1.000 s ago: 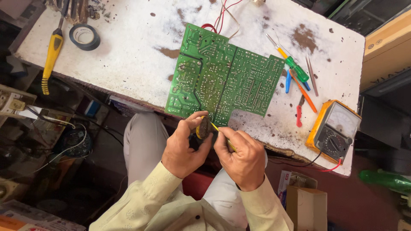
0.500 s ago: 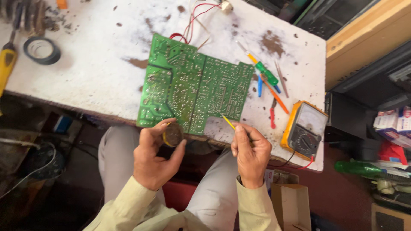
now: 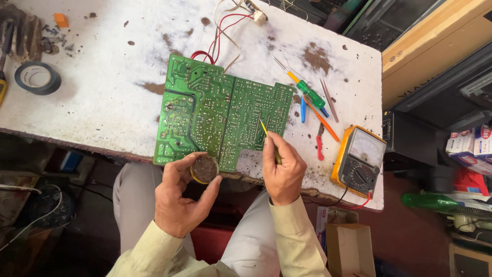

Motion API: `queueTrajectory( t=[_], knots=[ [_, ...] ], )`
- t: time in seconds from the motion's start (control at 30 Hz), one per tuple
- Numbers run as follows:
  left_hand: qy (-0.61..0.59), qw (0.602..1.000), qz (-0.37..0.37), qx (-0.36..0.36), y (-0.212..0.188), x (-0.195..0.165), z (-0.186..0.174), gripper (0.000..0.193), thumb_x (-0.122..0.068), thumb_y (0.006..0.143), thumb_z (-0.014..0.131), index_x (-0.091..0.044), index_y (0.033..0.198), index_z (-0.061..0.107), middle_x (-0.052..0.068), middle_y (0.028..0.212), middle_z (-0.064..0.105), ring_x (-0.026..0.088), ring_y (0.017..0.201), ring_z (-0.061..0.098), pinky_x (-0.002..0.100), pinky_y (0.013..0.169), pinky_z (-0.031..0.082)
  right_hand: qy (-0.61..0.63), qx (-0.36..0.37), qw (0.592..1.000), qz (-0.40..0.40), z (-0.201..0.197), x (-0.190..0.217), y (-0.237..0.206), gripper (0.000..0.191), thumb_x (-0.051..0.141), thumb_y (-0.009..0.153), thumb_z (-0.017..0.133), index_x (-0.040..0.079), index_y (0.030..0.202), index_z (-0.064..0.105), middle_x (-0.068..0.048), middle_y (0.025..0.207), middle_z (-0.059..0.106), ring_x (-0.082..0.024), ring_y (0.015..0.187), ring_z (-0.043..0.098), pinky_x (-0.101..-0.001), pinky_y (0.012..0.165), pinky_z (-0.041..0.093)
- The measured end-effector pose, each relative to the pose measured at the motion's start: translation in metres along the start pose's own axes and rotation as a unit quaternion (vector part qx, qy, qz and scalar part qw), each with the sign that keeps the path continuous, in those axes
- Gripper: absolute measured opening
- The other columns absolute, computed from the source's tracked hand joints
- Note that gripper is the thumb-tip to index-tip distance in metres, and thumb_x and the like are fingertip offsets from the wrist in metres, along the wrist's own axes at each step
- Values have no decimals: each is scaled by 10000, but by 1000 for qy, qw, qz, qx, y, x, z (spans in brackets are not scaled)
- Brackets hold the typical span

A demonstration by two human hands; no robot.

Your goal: The person holds a green circuit board and uses a soldering iron to reflow solder on multiple joints. They repeatedly dip a small tool into a tin of solder paste and apply it to specific points on the board, then use the soldering iron to melt and smooth the solder. The person works methodically across different sections of the board.

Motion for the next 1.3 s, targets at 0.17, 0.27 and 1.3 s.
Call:
queueTrajectory(
  t=[0.17, 0.27, 1.3],
  knots=[
    [4, 1000, -2, -2, 1, 1, 1, 590, 33, 822, 801, 54, 1285, 436, 201, 1297, 660, 200, 1116, 704, 292, 924, 589, -3, 5, 1000, 0, -2, 4, -6, 160, 111, 1004, 709, 12, 1129, 726, -133, 886, 748, -151, 760, 735, -284, 684, 566],
    [-27, 999, 19, 11, 1, 5, 3, 554, 36, 848, 783, 39, 1257, 410, 220, 1395, 608, 198, 1158, 688, 286, 946, 592, 19, 28, 996, 80, -4, 6, -11, 154, 107, 977, 709, 14, 1097, 735, -106, 757, 731, -120, 643, 687, -267, 612, 533],
    [80, 989, 115, 38, -3, -6, 1, 524, 3, 817, 824, 15, 1228, 498, 204, 1312, 646, 337, 1173, 690, 358, 956, 572, -35, 130, 965, -226, -26, 67, -31, 267, -29, 835, 796, 23, 1076, 692, -53, 706, 553, -237, 594, 569, -383, 554, 465]
  ],
)
Point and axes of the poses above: each hand's wrist, its own y-axis towards the middle knuckle, its own z-axis out of the palm, x = y × z, the point moved 1 cm from there along y, towards the middle knuckle
